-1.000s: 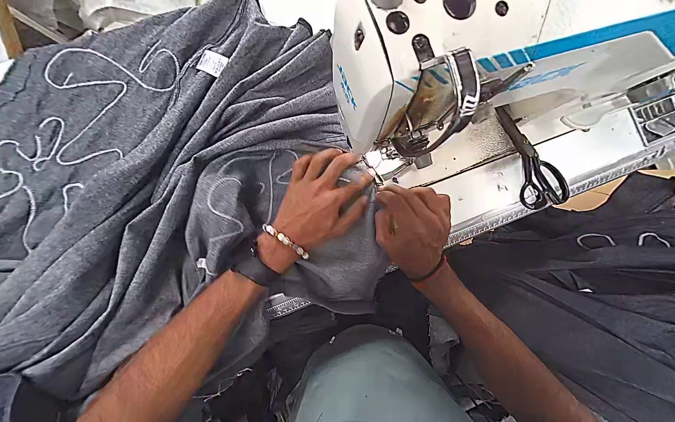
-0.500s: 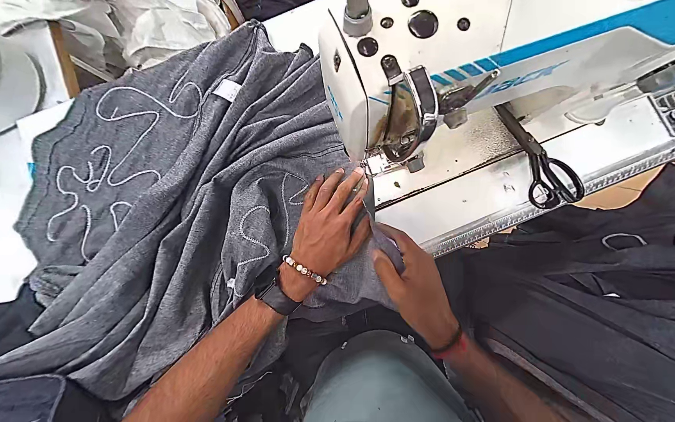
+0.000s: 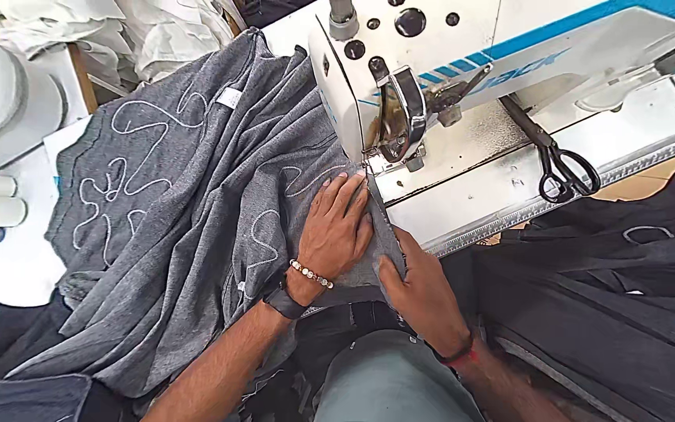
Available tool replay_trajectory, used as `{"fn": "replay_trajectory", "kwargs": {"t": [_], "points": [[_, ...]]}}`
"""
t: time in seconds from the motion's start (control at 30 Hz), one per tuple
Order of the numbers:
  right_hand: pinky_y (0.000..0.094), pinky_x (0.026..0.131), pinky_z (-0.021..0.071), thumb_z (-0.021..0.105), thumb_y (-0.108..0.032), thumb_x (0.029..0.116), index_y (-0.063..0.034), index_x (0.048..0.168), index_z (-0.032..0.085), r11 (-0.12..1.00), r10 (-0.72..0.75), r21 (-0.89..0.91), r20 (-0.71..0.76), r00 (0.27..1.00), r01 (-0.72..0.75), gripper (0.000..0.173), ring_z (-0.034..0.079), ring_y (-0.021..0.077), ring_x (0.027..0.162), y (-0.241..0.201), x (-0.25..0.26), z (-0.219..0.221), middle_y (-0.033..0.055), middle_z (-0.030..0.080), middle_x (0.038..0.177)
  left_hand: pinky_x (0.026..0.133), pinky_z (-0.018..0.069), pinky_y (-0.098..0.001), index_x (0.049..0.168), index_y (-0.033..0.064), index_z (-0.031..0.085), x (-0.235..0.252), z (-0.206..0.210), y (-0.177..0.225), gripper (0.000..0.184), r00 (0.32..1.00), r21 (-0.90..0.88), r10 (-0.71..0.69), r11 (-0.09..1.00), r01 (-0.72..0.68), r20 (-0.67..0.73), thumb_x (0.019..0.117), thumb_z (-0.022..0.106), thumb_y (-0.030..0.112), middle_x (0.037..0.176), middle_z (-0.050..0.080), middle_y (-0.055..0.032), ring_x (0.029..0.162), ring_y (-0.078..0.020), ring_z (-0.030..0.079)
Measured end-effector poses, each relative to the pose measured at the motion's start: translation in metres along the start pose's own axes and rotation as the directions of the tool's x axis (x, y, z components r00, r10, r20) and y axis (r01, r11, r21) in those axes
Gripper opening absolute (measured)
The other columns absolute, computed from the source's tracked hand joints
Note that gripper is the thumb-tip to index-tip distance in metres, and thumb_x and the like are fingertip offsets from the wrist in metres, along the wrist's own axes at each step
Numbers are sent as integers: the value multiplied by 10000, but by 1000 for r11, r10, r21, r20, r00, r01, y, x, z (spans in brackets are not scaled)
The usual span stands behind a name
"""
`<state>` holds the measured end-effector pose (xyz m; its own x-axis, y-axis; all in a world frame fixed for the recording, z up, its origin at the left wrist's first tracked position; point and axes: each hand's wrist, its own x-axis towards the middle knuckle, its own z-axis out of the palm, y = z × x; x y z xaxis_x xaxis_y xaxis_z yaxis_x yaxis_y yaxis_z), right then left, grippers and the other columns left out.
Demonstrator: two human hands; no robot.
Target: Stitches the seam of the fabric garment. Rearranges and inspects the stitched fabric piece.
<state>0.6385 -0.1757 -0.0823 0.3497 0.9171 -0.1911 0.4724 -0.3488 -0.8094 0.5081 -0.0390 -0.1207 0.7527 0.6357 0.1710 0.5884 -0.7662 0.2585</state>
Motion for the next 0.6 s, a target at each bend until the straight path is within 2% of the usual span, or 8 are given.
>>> {"fn": "replay_trajectory", "kwargs": {"t": [0.07,0.13,0.23,0.37,0.5,0.6], "points": [[269,557,534,557,-237,964,-77,1379,625,998,-8,63,-8,1000,8,451,625,54,623,-3,-3,-5,-17,702,788,1261,228,-494,1488,154,554,-2,-2,-6,532,999,1,19,1000,-19,29,1058,346,389,1635,405,-20,1542,-257,299],[270,543,516,566,-231,949,-74,1368,640,997,0,77,-23,1000,2,454,600,55,594,-3,2,-3,-18,687,755,1260,221,-506,1473,176,571,0,-4,-10,525,999,19,32,999,-33,43,1060,351,414,1647,386,-8,1547,-262,287],[291,542,499,572,-251,932,-122,1401,633,998,47,46,-25,999,-46,489,572,69,583,-2,12,1,-29,658,726,1257,214,-520,1478,208,571,2,-5,-14,517,998,47,39,998,-41,46,1051,374,423,1647,384,-5,1542,-272,292],[327,562,514,590,-253,895,-170,1438,611,998,58,-31,-25,998,-58,550,607,95,611,-2,19,6,-18,682,750,1239,234,-520,1453,231,599,2,-6,-18,491,998,62,50,997,-52,24,1040,414,419,1620,427,-10,1521,-287,324],[311,500,454,577,-235,897,-151,1412,638,996,17,-84,-69,997,-23,526,524,84,530,-2,25,8,-40,607,651,1230,245,-516,1428,230,624,4,-7,-19,472,998,62,53,997,-54,18,1038,430,414,1599,453,-18,1507,-291,342],[321,494,450,575,-234,903,-148,1388,653,992,-1,-129,-88,996,-11,498,531,94,527,-3,31,8,-37,615,648,1224,250,-517,1432,240,623,6,-7,-19,466,999,53,50,997,-51,14,1040,432,407,1592,460,-30,1494,-302,355]]}}
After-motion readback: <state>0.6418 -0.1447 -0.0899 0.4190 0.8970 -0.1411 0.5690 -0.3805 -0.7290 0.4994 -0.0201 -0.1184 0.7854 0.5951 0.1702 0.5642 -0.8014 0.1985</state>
